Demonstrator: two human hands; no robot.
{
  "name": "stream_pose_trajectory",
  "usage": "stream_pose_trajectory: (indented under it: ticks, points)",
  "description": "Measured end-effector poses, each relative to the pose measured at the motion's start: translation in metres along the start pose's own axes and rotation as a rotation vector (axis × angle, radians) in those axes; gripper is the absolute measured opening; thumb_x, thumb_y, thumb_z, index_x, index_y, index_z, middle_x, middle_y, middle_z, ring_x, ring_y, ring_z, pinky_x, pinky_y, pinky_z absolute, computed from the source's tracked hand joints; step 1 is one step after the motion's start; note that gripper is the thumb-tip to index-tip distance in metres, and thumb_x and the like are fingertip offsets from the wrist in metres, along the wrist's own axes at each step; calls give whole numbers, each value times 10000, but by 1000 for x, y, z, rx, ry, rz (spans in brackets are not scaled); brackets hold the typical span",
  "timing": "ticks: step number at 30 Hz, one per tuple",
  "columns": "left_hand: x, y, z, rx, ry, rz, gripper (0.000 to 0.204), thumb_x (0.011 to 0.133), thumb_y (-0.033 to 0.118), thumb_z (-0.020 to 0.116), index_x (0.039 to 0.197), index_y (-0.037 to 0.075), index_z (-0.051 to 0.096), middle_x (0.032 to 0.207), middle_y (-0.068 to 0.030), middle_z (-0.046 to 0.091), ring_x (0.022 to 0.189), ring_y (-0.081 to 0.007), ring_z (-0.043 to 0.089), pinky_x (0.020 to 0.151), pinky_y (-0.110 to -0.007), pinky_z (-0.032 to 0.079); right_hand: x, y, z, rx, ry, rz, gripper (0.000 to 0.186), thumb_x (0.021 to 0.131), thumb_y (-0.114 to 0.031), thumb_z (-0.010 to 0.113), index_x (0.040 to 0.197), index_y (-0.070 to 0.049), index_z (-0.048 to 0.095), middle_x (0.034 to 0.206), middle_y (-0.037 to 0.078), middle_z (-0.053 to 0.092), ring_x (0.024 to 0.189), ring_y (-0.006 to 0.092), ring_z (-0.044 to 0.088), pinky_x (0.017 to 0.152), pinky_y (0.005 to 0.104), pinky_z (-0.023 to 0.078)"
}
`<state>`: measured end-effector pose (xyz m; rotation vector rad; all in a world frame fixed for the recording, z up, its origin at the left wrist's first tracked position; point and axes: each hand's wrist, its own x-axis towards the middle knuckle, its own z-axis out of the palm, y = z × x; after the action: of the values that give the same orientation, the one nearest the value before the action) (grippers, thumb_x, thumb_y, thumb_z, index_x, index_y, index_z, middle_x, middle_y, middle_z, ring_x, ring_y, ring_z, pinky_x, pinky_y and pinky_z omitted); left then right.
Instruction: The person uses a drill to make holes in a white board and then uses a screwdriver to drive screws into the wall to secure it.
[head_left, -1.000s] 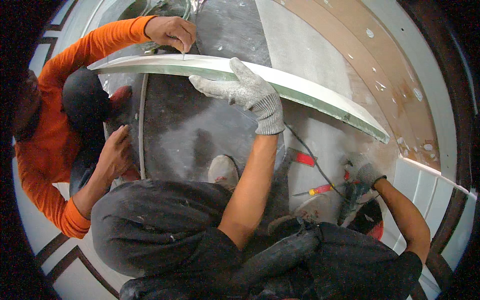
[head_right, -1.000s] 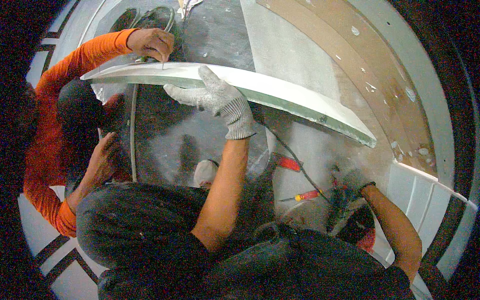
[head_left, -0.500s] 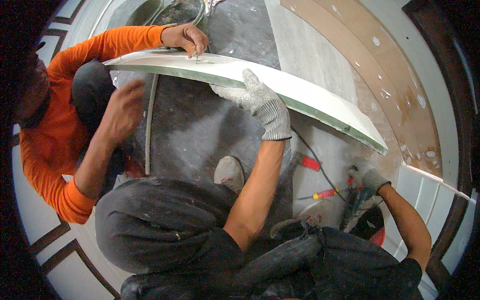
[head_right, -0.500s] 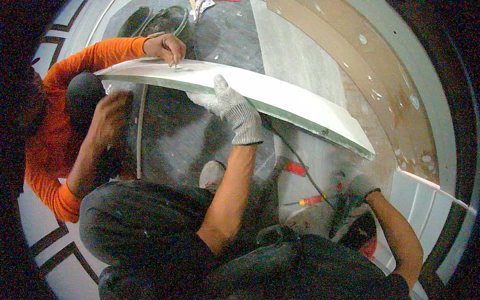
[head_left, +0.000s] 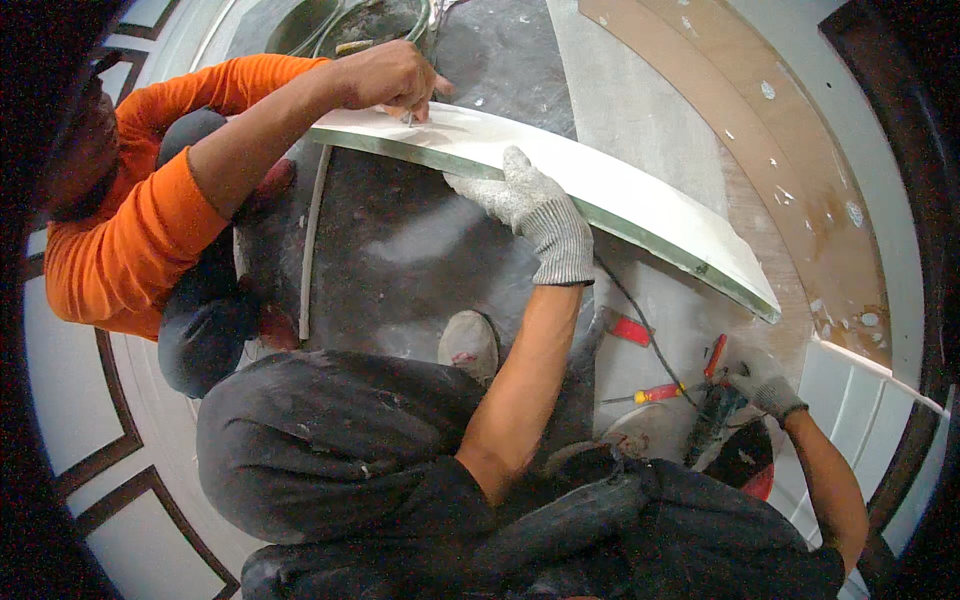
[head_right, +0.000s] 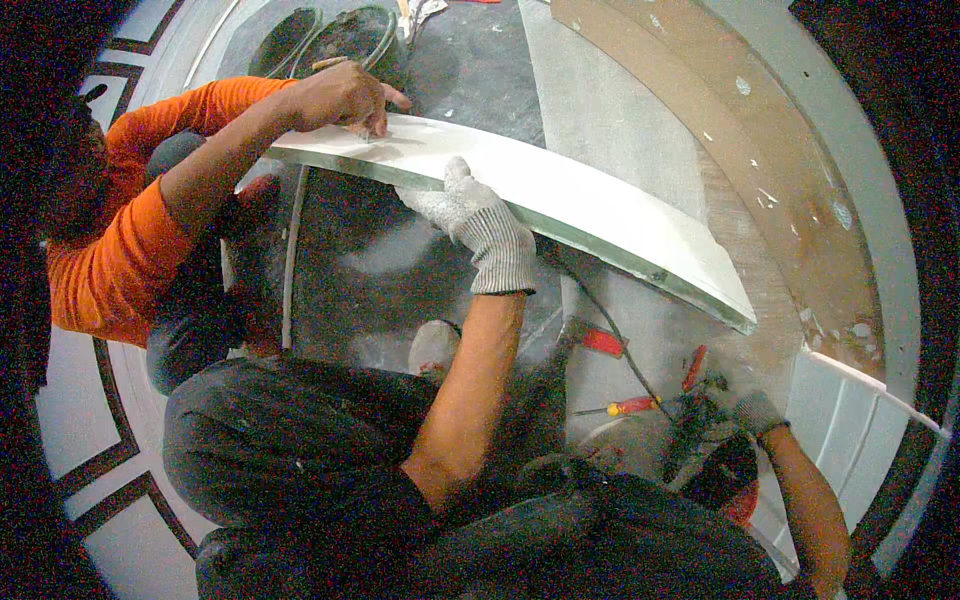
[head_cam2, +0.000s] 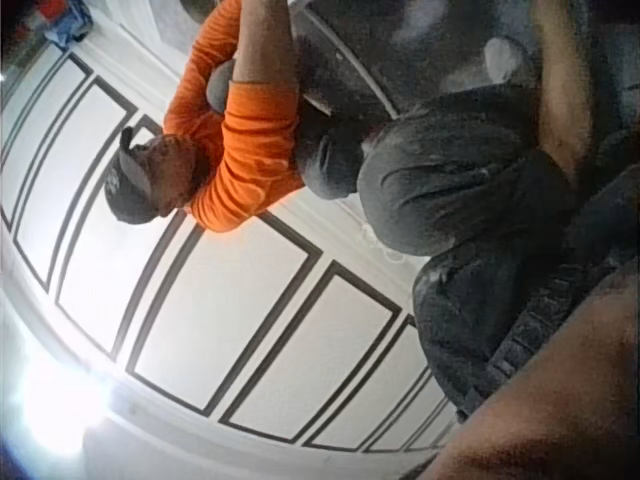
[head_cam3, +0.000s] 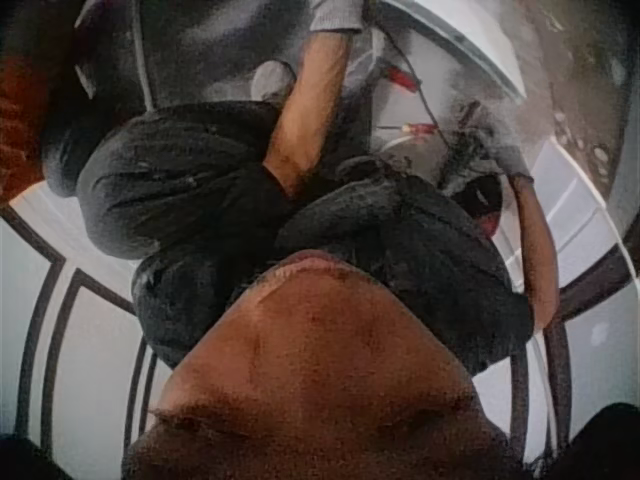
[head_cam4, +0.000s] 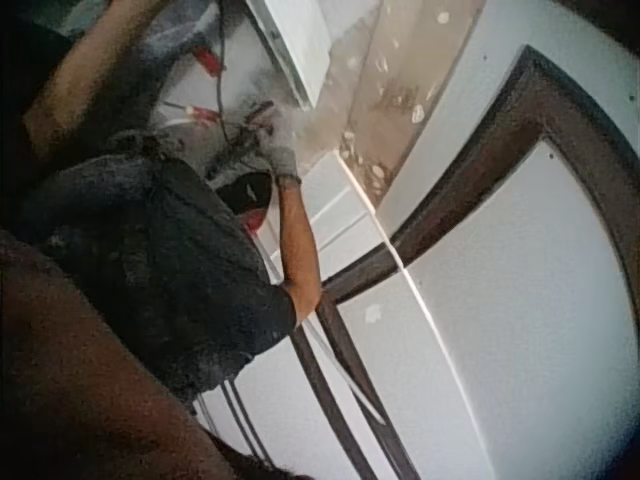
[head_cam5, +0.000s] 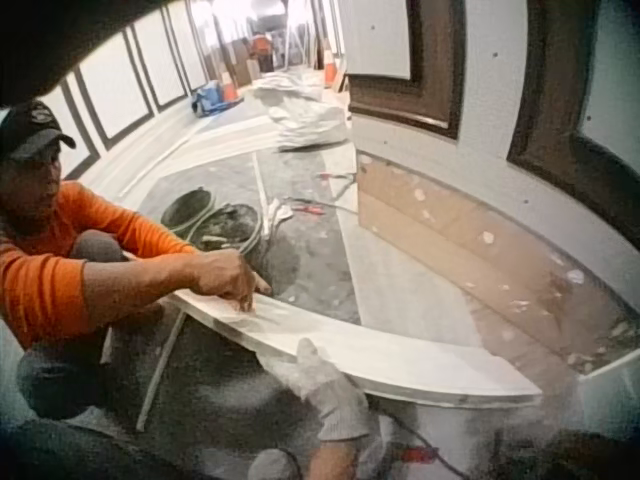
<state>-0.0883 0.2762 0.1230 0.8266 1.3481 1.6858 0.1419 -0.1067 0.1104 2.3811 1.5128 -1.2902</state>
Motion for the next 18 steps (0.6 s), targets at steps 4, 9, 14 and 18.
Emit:
stream_pose_trajectory:
  ticks: [4, 9, 14, 18]
  points:
    - [-6, -11, 6, 30, 37, 64, 803, 958, 12, 597, 1620, 121, 155, 1520, -192, 432, 1282, -332, 549, 1062, -464, 495, -71, 51, 9, 138, 27, 204, 367, 796, -226, 791, 1083, -22, 686, 990, 162, 677, 935, 319, 665, 849, 434, 539]
    - [3, 8, 4, -106, 40, -94, 785, 956, -8, 589, 1608, 138, 178, 1500, -188, 456, 1240, -329, 583, 1011, -482, 535, -87, 101, 89, 371, 256, 399, 548, 816, -247, 861, 1242, -29, 594, 1039, 105, 705, 989, 226, 671, 898, 381, 549]
    - [-7, 8, 8, -142, 34, -174, 771, 959, -4, 588, 1604, 126, 187, 1491, -186, 471, 1237, -334, 592, 1007, -491, 542, -85, 113, 126, 590, 514, 566, 680, 849, -268, 859, 1364, 10, 512, 1223, 140, 660, 1105, 238, 638, 960, 386, 526]
    - [-6, 20, 9, -89, 49, -191, 752, 965, 2, 590, 1599, 114, 201, 1496, -192, 469, 1258, -331, 584, 1031, -491, 532, -78, 98, 135, 598, 642, 549, 871, 852, -287, 851, 1516, 31, 387, 1359, 187, 606, 1223, 300, 599, 1057, 410, 485]
